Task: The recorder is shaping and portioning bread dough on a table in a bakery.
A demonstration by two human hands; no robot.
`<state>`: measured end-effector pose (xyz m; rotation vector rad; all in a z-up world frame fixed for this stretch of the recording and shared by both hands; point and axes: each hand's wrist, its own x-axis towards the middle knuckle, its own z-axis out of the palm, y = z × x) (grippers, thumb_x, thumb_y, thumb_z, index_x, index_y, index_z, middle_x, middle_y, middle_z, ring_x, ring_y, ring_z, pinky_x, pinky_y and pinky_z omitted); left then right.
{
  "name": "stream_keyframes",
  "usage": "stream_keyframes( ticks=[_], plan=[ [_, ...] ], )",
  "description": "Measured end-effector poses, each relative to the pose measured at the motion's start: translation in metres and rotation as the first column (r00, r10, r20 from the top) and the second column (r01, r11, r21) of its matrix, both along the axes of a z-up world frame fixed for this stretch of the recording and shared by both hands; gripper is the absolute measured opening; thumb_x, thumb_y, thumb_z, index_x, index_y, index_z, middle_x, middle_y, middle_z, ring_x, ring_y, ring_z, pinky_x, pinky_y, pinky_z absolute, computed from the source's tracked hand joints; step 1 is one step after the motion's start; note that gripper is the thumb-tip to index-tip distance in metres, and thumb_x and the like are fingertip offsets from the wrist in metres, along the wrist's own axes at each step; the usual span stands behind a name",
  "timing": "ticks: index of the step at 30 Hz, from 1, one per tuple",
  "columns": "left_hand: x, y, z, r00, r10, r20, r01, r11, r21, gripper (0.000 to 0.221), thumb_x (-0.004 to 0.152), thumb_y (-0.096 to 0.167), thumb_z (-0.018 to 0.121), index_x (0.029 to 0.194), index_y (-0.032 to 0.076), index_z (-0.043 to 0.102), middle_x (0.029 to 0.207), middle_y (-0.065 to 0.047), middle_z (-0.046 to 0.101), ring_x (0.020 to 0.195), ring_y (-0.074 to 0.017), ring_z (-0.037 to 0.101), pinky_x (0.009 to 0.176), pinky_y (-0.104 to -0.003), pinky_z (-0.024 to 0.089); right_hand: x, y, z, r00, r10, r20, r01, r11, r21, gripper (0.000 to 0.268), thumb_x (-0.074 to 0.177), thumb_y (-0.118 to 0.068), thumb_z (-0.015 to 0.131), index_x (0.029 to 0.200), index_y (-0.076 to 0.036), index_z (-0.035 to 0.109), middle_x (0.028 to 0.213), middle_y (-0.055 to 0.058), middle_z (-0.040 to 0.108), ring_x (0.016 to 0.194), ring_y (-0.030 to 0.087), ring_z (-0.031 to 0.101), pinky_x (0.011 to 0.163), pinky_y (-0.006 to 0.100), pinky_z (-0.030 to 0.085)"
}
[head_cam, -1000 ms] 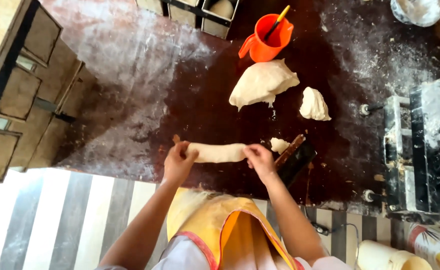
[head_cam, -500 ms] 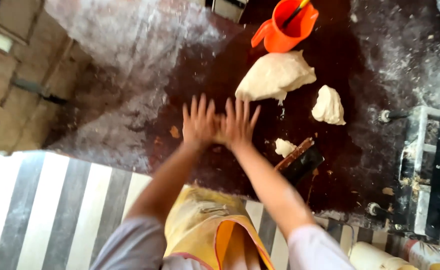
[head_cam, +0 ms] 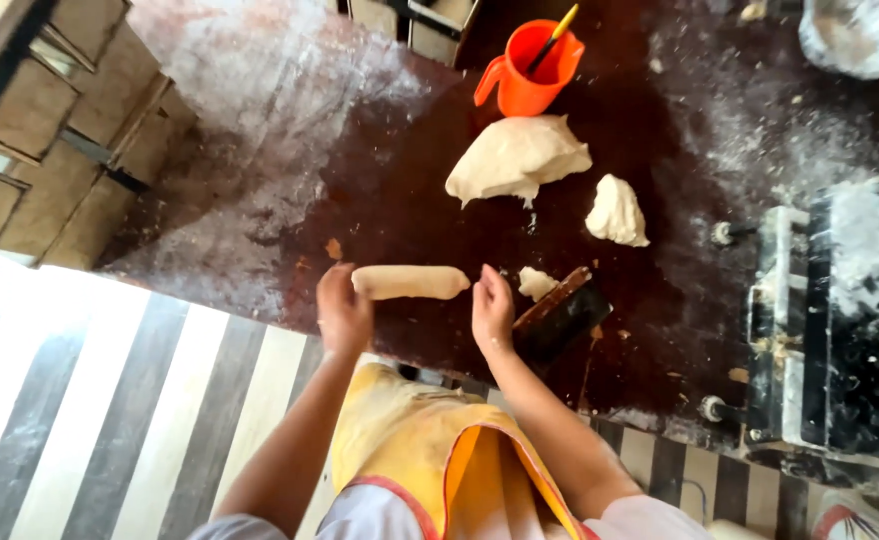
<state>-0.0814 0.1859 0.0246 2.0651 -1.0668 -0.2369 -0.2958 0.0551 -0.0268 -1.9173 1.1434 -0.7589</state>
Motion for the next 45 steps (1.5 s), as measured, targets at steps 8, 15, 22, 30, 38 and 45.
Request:
stream_keyframes(
  ticks=[8,15,22,30,38,45],
  plan=[
    [0.001,-0.044,-0.023,0.868,0.233,-0.439,-0.175,0.970,0.170,0.048,0.080,0.026,0.085,0.119,0.005,0.066,0.105,-0.013,0.073,0.095,-0.0263,0.071,0.085,-0.038,0.056,0.039,-0.017,-0.013,0.976,-0.183,0.118,0.092,0.837,0.540,0.036,0.094,-0.020,0.075,0.124,-0.002,0.070,0.109,0.009,0.075,0.096,0.021,0.072,0.085,0.036,0.059],
    [0.014,-0.007,0.066,0.188,-0.081,-0.979,-0.228,0.966,-0.124,0.032,0.085,0.012,0.076,0.112,0.007,0.060,0.094,-0.007,0.067,0.081,-0.0175,0.066,0.063,-0.030,0.052,0.012,-0.007,0.026,0.910,-0.194,0.366,-0.197,0.576,0.794,0.036,0.095,-0.024,0.068,0.126,-0.007,0.067,0.114,0.007,0.071,0.099,0.018,0.066,0.079,0.037,0.058],
    [0.102,-0.027,0.195,0.095,-0.348,-0.933,-0.325,0.874,-0.360,0.023,0.087,0.006,0.073,0.104,0.010,0.058,0.091,-0.006,0.067,0.079,-0.0180,0.068,0.064,-0.033,0.056,0.047,-0.021,0.015,0.983,-0.135,0.127,0.123,0.988,0.098,0.034,0.090,-0.031,0.074,0.116,-0.010,0.070,0.120,0.008,0.067,0.104,0.026,0.067,0.087,0.039,0.057],
    [0.247,-0.138,0.265,0.246,-0.454,-0.856,-0.416,0.748,-0.516,0.025,0.085,0.002,0.070,0.104,0.010,0.057,0.094,-0.007,0.067,0.082,-0.0183,0.068,0.069,-0.033,0.059,0.098,-0.004,0.027,0.902,-0.365,-0.232,0.191,0.817,-0.544,0.020,0.078,-0.025,0.076,0.095,-0.017,0.069,0.108,0.008,0.068,0.100,0.035,0.066,0.085,0.049,0.053],
    [0.379,-0.382,0.290,0.357,-0.662,-0.659,-0.461,0.489,-0.741,0.024,0.086,-0.002,0.071,0.103,0.008,0.057,0.091,-0.007,0.066,0.071,-0.0156,0.062,0.052,-0.028,0.046,0.069,-0.033,-0.059,0.845,-0.284,-0.454,0.177,0.948,-0.263,0.018,0.079,-0.028,0.076,0.094,-0.019,0.072,0.107,0.006,0.067,0.094,0.030,0.070,0.082,0.047,0.059],
    [0.416,-0.458,0.293,0.475,-0.588,-0.655,-0.584,0.346,-0.734,0.028,0.091,0.003,0.073,0.111,0.008,0.053,0.098,-0.008,0.066,0.078,-0.0161,0.065,0.060,-0.029,0.050,0.052,-0.066,-0.094,0.782,-0.353,-0.513,0.217,0.927,-0.306,0.017,0.077,-0.031,0.077,0.088,-0.020,0.073,0.103,0.005,0.068,0.093,0.028,0.070,0.085,0.047,0.058]
  ],
)
